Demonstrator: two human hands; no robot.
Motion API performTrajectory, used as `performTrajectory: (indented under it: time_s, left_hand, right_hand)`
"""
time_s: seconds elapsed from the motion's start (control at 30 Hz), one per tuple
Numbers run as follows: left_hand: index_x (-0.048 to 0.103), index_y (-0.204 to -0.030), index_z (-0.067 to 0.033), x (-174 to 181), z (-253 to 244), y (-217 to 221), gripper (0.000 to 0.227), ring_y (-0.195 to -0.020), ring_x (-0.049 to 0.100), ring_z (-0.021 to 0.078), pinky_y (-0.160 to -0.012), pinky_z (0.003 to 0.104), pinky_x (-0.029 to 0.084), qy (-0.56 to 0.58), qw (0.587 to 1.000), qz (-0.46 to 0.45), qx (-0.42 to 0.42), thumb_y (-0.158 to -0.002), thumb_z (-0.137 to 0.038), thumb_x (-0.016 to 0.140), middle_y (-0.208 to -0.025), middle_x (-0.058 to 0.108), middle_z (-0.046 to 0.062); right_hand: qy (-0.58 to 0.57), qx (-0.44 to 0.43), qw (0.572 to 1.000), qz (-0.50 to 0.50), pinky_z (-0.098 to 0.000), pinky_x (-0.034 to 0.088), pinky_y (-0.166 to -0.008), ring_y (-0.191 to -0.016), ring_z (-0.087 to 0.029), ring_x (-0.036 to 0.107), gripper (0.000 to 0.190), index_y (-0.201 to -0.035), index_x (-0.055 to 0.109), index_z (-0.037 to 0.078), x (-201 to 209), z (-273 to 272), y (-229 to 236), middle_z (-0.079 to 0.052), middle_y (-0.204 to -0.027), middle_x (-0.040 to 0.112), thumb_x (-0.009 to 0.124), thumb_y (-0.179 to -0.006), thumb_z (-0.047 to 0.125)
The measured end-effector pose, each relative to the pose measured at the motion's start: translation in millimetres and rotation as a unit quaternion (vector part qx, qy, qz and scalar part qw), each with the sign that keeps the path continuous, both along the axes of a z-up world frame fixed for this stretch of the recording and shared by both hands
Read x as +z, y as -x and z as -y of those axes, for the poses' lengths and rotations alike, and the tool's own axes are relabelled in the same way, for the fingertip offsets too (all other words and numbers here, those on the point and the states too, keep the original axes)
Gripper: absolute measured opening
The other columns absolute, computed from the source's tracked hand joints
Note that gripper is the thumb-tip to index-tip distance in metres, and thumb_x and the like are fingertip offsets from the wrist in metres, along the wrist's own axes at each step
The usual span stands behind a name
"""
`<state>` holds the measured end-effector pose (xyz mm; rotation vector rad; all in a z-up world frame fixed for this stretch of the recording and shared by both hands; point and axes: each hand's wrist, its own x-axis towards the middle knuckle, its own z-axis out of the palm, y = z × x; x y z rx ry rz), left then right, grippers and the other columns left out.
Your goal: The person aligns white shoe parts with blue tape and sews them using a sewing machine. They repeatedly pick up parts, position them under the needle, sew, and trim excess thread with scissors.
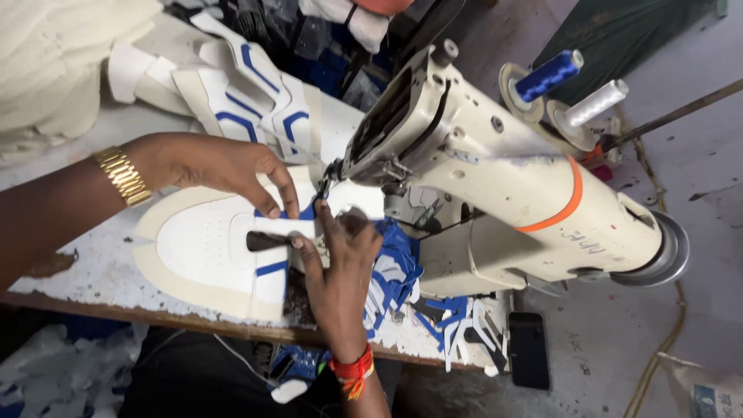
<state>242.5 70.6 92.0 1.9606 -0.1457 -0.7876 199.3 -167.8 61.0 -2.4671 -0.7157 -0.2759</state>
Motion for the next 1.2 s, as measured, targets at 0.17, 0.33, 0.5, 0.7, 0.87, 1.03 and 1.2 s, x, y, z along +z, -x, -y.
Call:
performTrajectory:
  time_s: [0.17, 0.33, 0.5, 0.7, 0.87, 1.03, 1.2]
  left_hand:
    - [0.083, -0.105, -0.0112, -24, 1, 6, 0.034, -0.118, 0.065, 0.0123, -0.110, 0.035, 0.037, 0.088, 0.993, 0.072, 0.040, -0.072, -0.021, 0.083, -0.111, 0.079, 0.003]
    - [0.083, -0.105, -0.0111, -29, 10, 13, 0.030, -0.110, 0.068, 0.0186, -0.106, 0.037, 0.045, 0.129, 0.987, 0.068, 0.074, -0.075, -0.019, 0.083, -0.108, 0.080, 0.008]
    - [0.084, -0.103, -0.0122, -33, 17, 16, 0.031, -0.109, 0.069, 0.0205, -0.102, 0.039, 0.050, 0.128, 0.981, 0.057, 0.137, -0.072, -0.015, 0.082, -0.112, 0.079, 0.006]
    - [0.081, -0.107, -0.0130, -40, 15, 8, 0.032, -0.120, 0.062, 0.0174, -0.106, 0.037, 0.041, 0.118, 0.980, 0.063, 0.150, -0.076, -0.015, 0.082, -0.121, 0.075, 0.005]
    - [0.082, -0.106, -0.0091, -38, 13, 10, 0.031, -0.114, 0.069, 0.0230, -0.100, 0.041, 0.052, 0.176, 0.970, 0.065, 0.157, -0.076, -0.017, 0.081, -0.116, 0.078, 0.011]
    - [0.080, -0.106, -0.0116, -36, 30, 23, 0.028, -0.111, 0.070, 0.0169, -0.100, 0.036, 0.052, 0.153, 0.959, 0.108, 0.212, -0.078, -0.013, 0.079, -0.114, 0.079, 0.008]
    - [0.078, -0.107, -0.0078, -56, 59, 38, 0.023, -0.091, 0.075, 0.0176, -0.085, 0.033, 0.062, 0.194, 0.929, 0.147, 0.278, -0.084, -0.010, 0.076, -0.103, 0.081, 0.011]
  right_hand:
    - [-0.006, 0.028, 0.998, 0.049, -0.0527, 0.038, -0.104, -0.129, -0.043, 0.037, 0.054, -0.139, 0.066, 0.013, -5, 9, -2, -0.026, -0.142, 0.046, 0.071, -0.091, 0.039]
    - [0.008, 0.077, 0.994, 0.077, -0.0555, 0.032, -0.118, -0.145, -0.041, 0.036, 0.054, -0.143, 0.064, 0.013, -18, 22, -17, -0.018, -0.154, 0.047, 0.069, -0.096, 0.039]
    - [-0.005, 0.124, 0.990, 0.065, -0.0540, 0.035, -0.119, -0.146, -0.039, 0.040, 0.056, -0.144, 0.062, 0.013, -10, 29, -30, -0.017, -0.156, 0.048, 0.069, -0.096, 0.040]
    - [0.008, 0.160, 0.986, 0.037, -0.0522, 0.037, -0.118, -0.144, -0.040, 0.043, 0.058, -0.142, 0.063, 0.014, -5, 34, -34, -0.019, -0.156, 0.047, 0.073, -0.091, 0.042]
    - [0.027, 0.156, 0.987, 0.034, -0.0513, 0.040, -0.115, -0.141, -0.039, 0.045, 0.061, -0.140, 0.065, 0.014, 1, 30, -40, -0.019, -0.154, 0.047, 0.076, -0.088, 0.045]
    - [0.000, 0.182, 0.983, 0.004, -0.0492, 0.041, -0.115, -0.141, -0.038, 0.047, 0.060, -0.139, 0.065, 0.014, 4, 34, -47, -0.019, -0.156, 0.047, 0.075, -0.088, 0.043]
    - [-0.044, 0.214, 0.975, -0.037, -0.0468, 0.040, -0.118, -0.145, -0.038, 0.050, 0.051, -0.136, 0.068, 0.010, 3, 46, -63, -0.020, -0.155, 0.051, 0.076, -0.092, 0.034]
